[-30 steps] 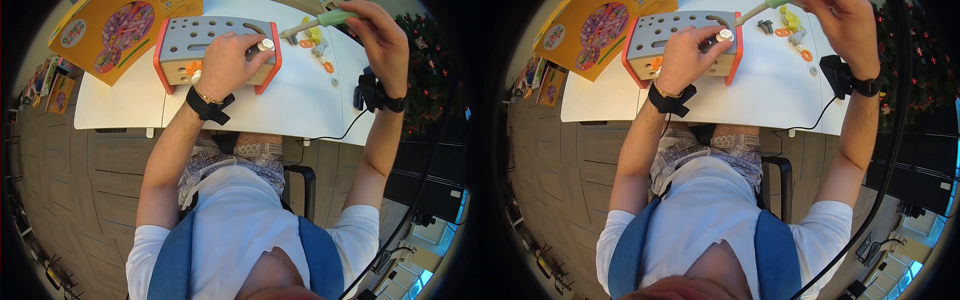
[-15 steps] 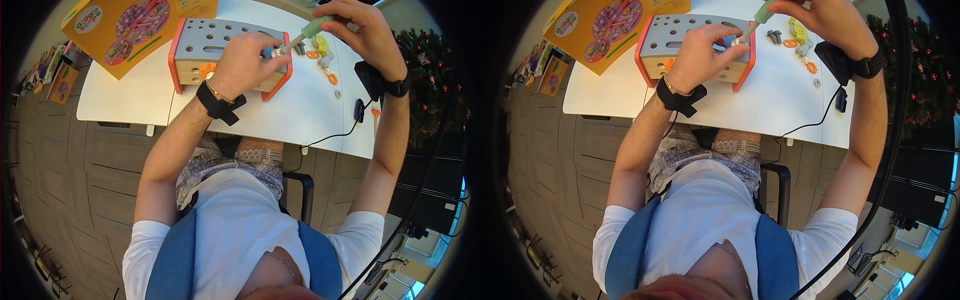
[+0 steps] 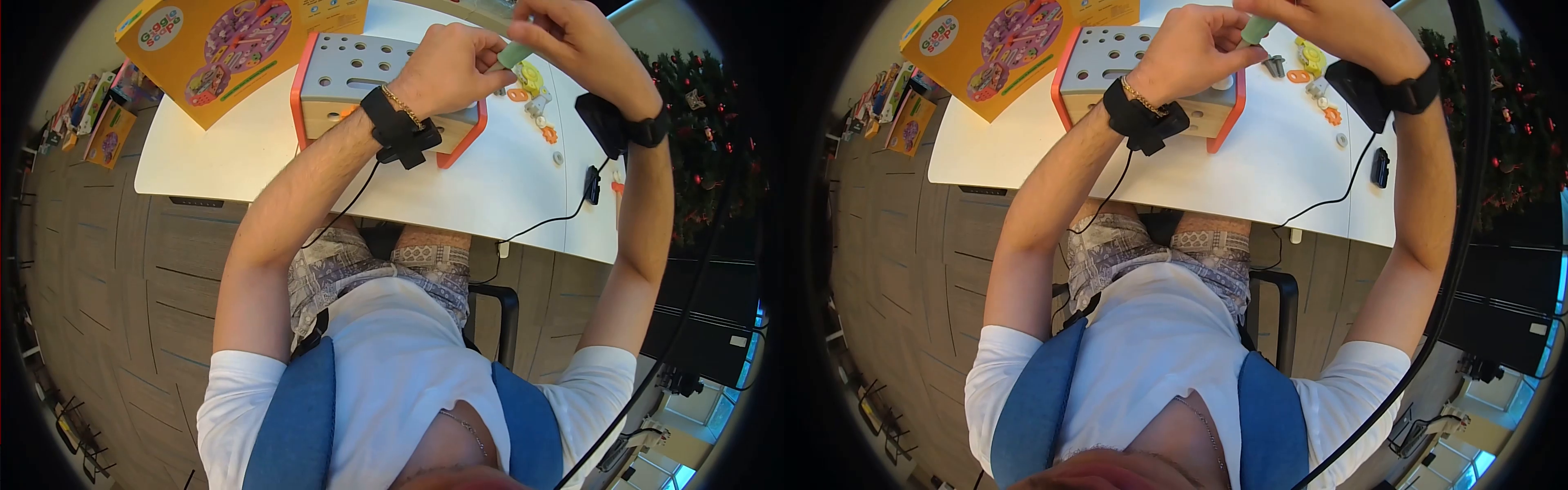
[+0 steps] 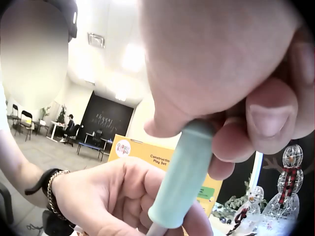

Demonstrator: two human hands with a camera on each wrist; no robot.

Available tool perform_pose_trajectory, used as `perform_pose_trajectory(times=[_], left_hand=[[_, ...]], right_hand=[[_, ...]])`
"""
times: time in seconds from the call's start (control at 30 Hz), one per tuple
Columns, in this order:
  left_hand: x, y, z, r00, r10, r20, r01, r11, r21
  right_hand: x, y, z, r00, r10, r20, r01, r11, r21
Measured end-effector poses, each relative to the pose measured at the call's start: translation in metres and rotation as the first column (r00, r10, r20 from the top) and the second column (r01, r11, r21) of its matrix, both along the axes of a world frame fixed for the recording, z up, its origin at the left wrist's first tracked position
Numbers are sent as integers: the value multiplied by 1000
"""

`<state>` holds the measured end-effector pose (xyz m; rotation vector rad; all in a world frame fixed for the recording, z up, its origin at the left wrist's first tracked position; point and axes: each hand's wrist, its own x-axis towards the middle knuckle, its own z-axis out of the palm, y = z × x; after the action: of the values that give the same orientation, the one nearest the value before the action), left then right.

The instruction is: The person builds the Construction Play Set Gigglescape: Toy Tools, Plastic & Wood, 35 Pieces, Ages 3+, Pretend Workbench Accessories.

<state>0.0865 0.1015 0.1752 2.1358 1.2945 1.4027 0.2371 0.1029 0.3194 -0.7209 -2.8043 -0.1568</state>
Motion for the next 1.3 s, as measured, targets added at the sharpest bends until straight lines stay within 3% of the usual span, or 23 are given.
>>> perform_pose_trajectory(times=[0.03,0.07,0.1,0.17,0.2,0.33,0.4,0.53,0.6,0.63,0.7,0.73,0.8,0.83,0.9,0.93,1.0,1.03,1.1,1.13,1.17,1.23,1.3], left_hand=[[-2,0,0,997,-18,70,18,1000,-1],[-4,-1,-1,989,-32,141,33,999,-4],[-3,2,-7,989,-25,144,26,1000,-9],[2,5,-14,959,-71,274,15,979,203],[1,6,-17,960,-70,270,14,979,202],[-6,-3,-3,989,-68,131,61,996,61],[-6,-3,-5,991,-71,113,68,997,28],[-5,-1,-9,986,-75,152,70,997,38],[-4,-3,-9,975,-106,196,100,994,40],[-5,-4,-6,982,-93,165,93,996,7],[-6,-6,-5,988,-84,127,88,996,-29],[-6,-6,-7,979,-108,170,115,993,-36],[-4,-6,-9,968,-131,215,143,989,-42],[-3,-8,-9,965,-123,232,139,989,-53],[-3,-8,-11,962,-112,249,132,989,-65],[-3,-7,-12,960,-121,252,138,989,-52],[-2,-7,-13,958,-128,257,143,989,-42],[-1,-8,-12,962,-107,251,124,991,-55],[-2,-7,-11,967,-87,239,105,993,-62],[-3,-5,-14,960,-97,262,114,992,-50],[-3,-5,-15,952,-105,288,121,992,-40],[-3,-6,-16,955,-110,276,129,990,-52],[-2,-8,-14,961,-112,253,133,989,-68]], right_hand=[[-3,-8,-1,989,110,-97,-103,992,72],[4,8,16,985,165,-44,-170,915,-367],[9,15,14,984,172,-42,-175,912,-372],[4,11,13,992,-10,122,21,995,-92],[-2,9,10,989,-129,69,135,987,-87],[-2,-5,7,991,55,-123,-58,998,-20],[7,10,23,967,122,222,-101,990,-101],[10,15,19,992,7,122,25,965,-260],[18,20,21,990,136,49,-96,874,-476],[18,26,18,990,135,48,-96,874,-476],[17,36,7,948,320,-1,-310,917,-250],[17,32,14,948,317,-4,-308,918,-248],[12,18,35,925,113,362,-38,977,-210],[14,19,30,926,112,360,-37,977,-209],[17,21,16,983,160,85,-121,929,-350],[15,21,23,983,163,85,-123,929,-350],[11,18,40,905,177,386,-74,961,-267],[12,19,30,906,178,384,-74,960,-271],[12,24,5,972,227,-64,-235,952,-195],[-33,-34,37,931,-360,-59,283,817,-502],[-25,-27,35,932,-358,-57,283,817,-502],[2,-3,24,986,-43,160,70,983,-170],[8,3,17,991,-85,103,95,990,-104]])
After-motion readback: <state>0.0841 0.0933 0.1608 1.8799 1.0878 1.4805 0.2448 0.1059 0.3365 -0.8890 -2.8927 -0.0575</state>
